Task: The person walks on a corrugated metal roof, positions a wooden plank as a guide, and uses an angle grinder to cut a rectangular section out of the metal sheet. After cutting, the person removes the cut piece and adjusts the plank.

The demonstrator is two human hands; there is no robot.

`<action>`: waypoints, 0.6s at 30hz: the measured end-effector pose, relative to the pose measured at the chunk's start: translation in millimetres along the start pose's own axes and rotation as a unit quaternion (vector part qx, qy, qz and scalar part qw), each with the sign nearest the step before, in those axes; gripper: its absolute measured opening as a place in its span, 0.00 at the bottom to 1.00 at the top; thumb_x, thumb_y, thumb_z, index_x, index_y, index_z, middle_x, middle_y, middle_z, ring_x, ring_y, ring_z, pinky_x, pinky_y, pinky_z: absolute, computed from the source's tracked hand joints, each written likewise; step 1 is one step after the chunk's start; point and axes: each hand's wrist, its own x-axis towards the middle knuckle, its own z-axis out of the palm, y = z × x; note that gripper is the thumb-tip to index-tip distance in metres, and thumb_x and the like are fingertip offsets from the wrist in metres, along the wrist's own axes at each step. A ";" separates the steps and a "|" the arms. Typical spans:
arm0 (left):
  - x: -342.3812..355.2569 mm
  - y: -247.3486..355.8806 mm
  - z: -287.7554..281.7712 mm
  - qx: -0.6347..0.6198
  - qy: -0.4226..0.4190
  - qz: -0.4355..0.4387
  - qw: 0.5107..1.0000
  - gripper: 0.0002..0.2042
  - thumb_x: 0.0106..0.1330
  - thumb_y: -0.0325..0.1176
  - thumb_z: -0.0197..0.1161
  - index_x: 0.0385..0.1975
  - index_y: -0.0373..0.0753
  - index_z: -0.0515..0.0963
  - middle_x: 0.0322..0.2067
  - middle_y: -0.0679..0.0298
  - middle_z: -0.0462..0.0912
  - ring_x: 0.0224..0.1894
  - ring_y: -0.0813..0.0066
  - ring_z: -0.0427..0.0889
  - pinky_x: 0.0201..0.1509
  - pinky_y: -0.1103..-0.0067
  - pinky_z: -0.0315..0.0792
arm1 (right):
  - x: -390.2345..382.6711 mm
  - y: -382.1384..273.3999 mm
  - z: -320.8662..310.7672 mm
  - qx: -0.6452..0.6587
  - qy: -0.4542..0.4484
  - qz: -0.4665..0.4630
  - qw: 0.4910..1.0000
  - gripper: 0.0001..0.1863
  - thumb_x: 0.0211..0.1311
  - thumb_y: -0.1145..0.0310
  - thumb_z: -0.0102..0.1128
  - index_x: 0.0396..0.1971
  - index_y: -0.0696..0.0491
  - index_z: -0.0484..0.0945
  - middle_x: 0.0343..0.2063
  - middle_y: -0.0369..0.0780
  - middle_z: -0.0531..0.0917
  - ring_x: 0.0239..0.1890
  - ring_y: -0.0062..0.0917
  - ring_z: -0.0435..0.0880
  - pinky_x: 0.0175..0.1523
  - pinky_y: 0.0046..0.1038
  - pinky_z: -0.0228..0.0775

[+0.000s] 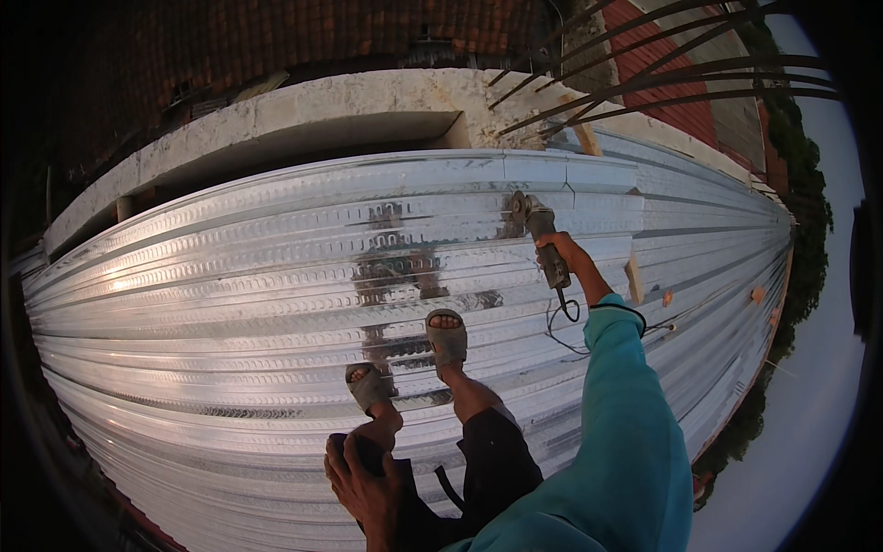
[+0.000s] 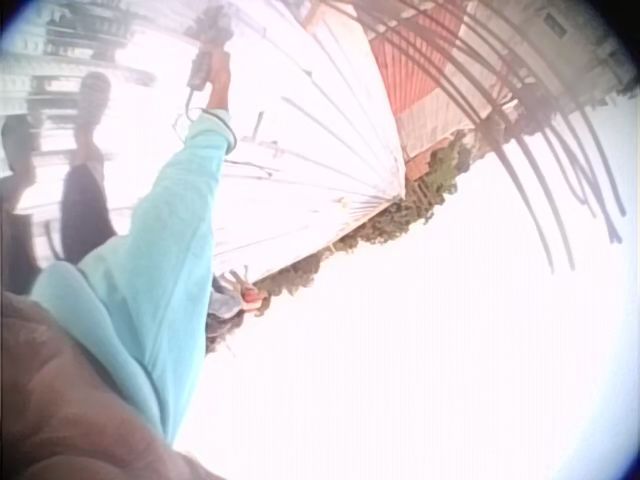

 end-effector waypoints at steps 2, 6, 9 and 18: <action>0.3 0.6 0.4 -0.003 0.001 0.001 1.000 0.38 0.54 0.38 0.71 0.67 0.42 0.64 0.71 0.46 0.59 0.72 0.39 0.58 0.70 0.48 0.61 | 1.2 0.6 -1.1 -0.002 -0.002 0.005 1.000 0.16 0.52 0.65 0.68 0.36 0.58 0.78 0.28 0.44 0.82 0.28 0.33 0.83 0.36 0.40 0.80; 0.5 0.8 2.8 -0.003 0.001 0.003 1.000 0.38 0.54 0.38 0.71 0.67 0.42 0.65 0.71 0.46 0.59 0.72 0.39 0.58 0.70 0.48 0.61 | 1.9 -3.7 -3.8 0.026 -0.016 -0.004 1.000 0.17 0.50 0.64 0.70 0.36 0.60 0.79 0.26 0.43 0.82 0.27 0.33 0.84 0.33 0.38 0.79; -0.4 4.4 1.1 0.007 -0.001 -0.004 1.000 0.37 0.54 0.39 0.71 0.67 0.42 0.65 0.71 0.45 0.59 0.72 0.39 0.58 0.70 0.48 0.61 | 5.4 -19.6 -9.1 0.007 -0.009 -0.011 1.000 0.18 0.49 0.64 0.71 0.36 0.61 0.80 0.25 0.44 0.83 0.26 0.33 0.85 0.33 0.37 0.79; 1.1 5.9 5.6 0.041 0.041 0.024 0.998 0.36 0.55 0.41 0.70 0.66 0.41 0.66 0.68 0.46 0.64 0.69 0.38 0.64 0.64 0.48 0.67 | 12.8 -49.2 -25.1 -0.001 -0.040 0.003 0.999 0.22 0.49 0.62 0.71 0.40 0.61 0.78 0.28 0.46 0.83 0.27 0.34 0.85 0.35 0.38 0.82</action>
